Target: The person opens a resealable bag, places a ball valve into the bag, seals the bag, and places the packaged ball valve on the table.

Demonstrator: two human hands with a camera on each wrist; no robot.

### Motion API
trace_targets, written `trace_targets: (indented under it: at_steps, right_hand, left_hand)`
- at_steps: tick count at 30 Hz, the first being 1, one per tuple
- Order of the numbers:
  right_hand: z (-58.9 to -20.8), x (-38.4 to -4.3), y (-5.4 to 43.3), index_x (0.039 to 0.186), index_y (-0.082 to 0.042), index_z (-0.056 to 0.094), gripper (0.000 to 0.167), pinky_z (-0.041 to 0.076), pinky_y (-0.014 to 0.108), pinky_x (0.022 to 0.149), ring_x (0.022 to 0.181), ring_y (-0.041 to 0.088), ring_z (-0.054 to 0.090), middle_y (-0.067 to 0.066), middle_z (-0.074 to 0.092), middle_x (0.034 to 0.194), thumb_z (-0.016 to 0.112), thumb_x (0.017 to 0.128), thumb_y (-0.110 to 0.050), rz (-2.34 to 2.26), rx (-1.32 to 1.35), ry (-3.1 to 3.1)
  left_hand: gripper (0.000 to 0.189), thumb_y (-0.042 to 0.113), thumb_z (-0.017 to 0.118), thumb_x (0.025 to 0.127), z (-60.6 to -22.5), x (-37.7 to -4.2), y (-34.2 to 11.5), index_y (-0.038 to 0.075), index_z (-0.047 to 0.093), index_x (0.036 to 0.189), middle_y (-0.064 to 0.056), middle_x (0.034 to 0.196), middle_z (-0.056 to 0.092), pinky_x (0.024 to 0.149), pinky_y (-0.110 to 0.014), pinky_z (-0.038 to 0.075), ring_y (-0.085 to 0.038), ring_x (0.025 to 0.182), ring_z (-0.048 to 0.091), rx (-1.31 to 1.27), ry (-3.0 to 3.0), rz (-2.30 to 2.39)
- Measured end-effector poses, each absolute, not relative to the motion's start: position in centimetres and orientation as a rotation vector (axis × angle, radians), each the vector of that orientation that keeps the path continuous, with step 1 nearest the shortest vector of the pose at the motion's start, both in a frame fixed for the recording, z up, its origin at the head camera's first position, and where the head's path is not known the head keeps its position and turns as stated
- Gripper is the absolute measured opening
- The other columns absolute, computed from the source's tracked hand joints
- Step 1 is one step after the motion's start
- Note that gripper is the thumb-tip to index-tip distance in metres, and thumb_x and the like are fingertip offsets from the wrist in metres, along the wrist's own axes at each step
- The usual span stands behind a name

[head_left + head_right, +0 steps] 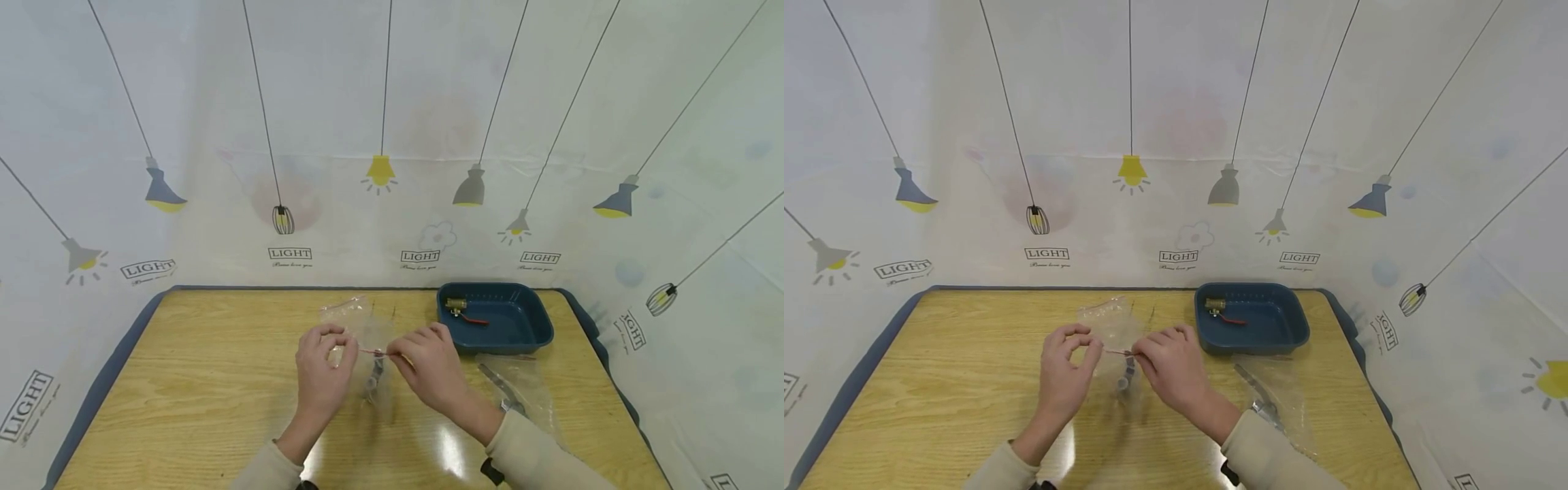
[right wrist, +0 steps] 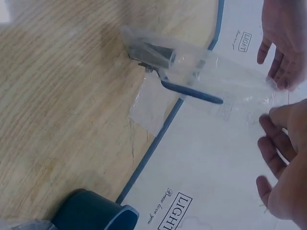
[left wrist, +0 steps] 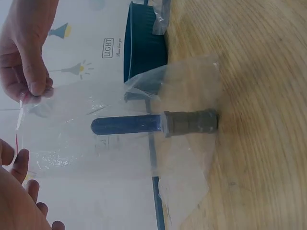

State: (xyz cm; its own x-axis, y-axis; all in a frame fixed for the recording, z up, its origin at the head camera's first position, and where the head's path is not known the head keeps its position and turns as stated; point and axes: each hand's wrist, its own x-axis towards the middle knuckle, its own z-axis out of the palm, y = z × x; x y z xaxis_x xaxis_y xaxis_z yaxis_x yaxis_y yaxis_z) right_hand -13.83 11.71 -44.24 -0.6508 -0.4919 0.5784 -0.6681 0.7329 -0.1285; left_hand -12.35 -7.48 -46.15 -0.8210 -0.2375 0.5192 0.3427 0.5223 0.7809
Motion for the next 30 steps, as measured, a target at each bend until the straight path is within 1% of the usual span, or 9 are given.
trace_targets:
  at_steps: [3,6,8,11,14,19,23,26,30]
  right_hand:
    - [-44.0,-14.0,11.9,0.088,-0.025,0.071,0.005,0.043,0.041,0.091,0.081,0.010,0.063,-0.011,0.072,0.084,0.067,0.091,-0.025,0.440,0.935,-2.392]
    - [-43.6,-14.2,12.1,0.090,-0.025,0.071,0.005,0.042,0.041,0.092,0.083,0.011,0.062,-0.010,0.072,0.085,0.067,0.091,-0.024,0.441,0.967,-2.391]
    - [-43.4,-14.3,12.2,0.090,-0.025,0.071,0.005,0.042,0.041,0.092,0.083,0.011,0.062,-0.010,0.072,0.086,0.067,0.091,-0.024,0.443,0.975,-2.396]
    - [-43.1,-14.3,12.4,0.091,-0.026,0.072,0.005,0.042,0.042,0.094,0.084,0.011,0.062,-0.010,0.072,0.087,0.067,0.091,-0.024,0.451,0.977,-2.412]
    - [-42.9,-14.3,12.6,0.092,-0.026,0.072,0.005,0.041,0.042,0.096,0.087,0.011,0.062,-0.010,0.072,0.088,0.067,0.091,-0.024,0.468,0.975,-2.435]
    - [-42.7,-14.3,12.9,0.093,-0.026,0.072,0.006,0.041,0.041,0.095,0.087,0.011,0.062,-0.011,0.072,0.089,0.069,0.089,-0.022,0.477,0.995,-2.424]
    - [-42.7,-14.4,13.4,0.093,-0.025,0.071,0.006,0.040,0.041,0.095,0.087,0.010,0.062,-0.011,0.072,0.089,0.069,0.089,-0.021,0.488,0.980,-2.423]
    - [-42.8,-14.5,13.8,0.093,-0.025,0.071,0.007,0.041,0.041,0.095,0.086,0.010,0.062,-0.011,0.072,0.089,0.069,0.089,-0.020,0.501,0.965,-2.430]
    - [-42.8,-14.7,14.3,0.092,-0.025,0.071,0.008,0.041,0.040,0.093,0.087,0.011,0.062,-0.010,0.072,0.089,0.070,0.088,-0.018,0.515,0.955,-2.432]
  left_hand:
    - [0.010,0.011,0.068,0.086,-46.4,-12.5,-8.0,0.008,0.070,0.076,-0.009,0.099,0.067,0.090,-0.051,0.038,-0.031,0.101,0.058,-0.111,-2.194,-1.277]
    - [0.004,0.006,0.066,0.085,-46.5,-13.0,-9.1,0.008,0.069,0.084,-0.010,0.098,0.068,0.089,-0.050,0.040,-0.032,0.099,0.059,-0.145,-2.211,-1.254]
    - [0.011,0.004,0.065,0.084,-46.4,-13.4,-9.9,0.008,0.068,0.094,-0.010,0.102,0.068,0.093,-0.051,0.040,-0.032,0.105,0.058,-0.161,-2.257,-1.251]
    - [0.029,0.006,0.064,0.084,-46.4,-14.1,-11.2,0.008,0.065,0.113,-0.011,0.116,0.066,0.101,-0.055,0.037,-0.033,0.117,0.054,-0.216,-2.386,-1.241]
    - [0.034,0.010,0.067,0.085,-46.5,-14.8,-12.2,0.007,0.064,0.119,-0.012,0.124,0.062,0.103,-0.059,0.036,-0.035,0.122,0.051,-0.330,-2.508,-1.163]
    - [0.024,0.014,0.067,0.089,-46.6,-15.9,-13.6,0.005,0.069,0.112,-0.015,0.124,0.061,0.102,-0.061,0.038,-0.037,0.123,0.051,-0.579,-2.554,-1.050]
    - [0.018,0.019,0.064,0.093,-46.7,-16.5,-14.1,0.010,0.071,0.107,-0.013,0.124,0.061,0.103,-0.061,0.037,-0.037,0.124,0.050,-0.725,-2.581,-1.055]
    - [0.013,0.021,0.066,0.092,-46.8,-16.7,-14.3,0.014,0.072,0.101,-0.011,0.124,0.061,0.104,-0.061,0.036,-0.036,0.126,0.049,-0.751,-2.602,-1.115]
    - [0.005,0.021,0.067,0.091,-46.7,-16.6,-14.4,0.017,0.071,0.092,-0.011,0.123,0.061,0.105,-0.062,0.034,-0.038,0.129,0.046,-0.739,-2.617,-1.197]
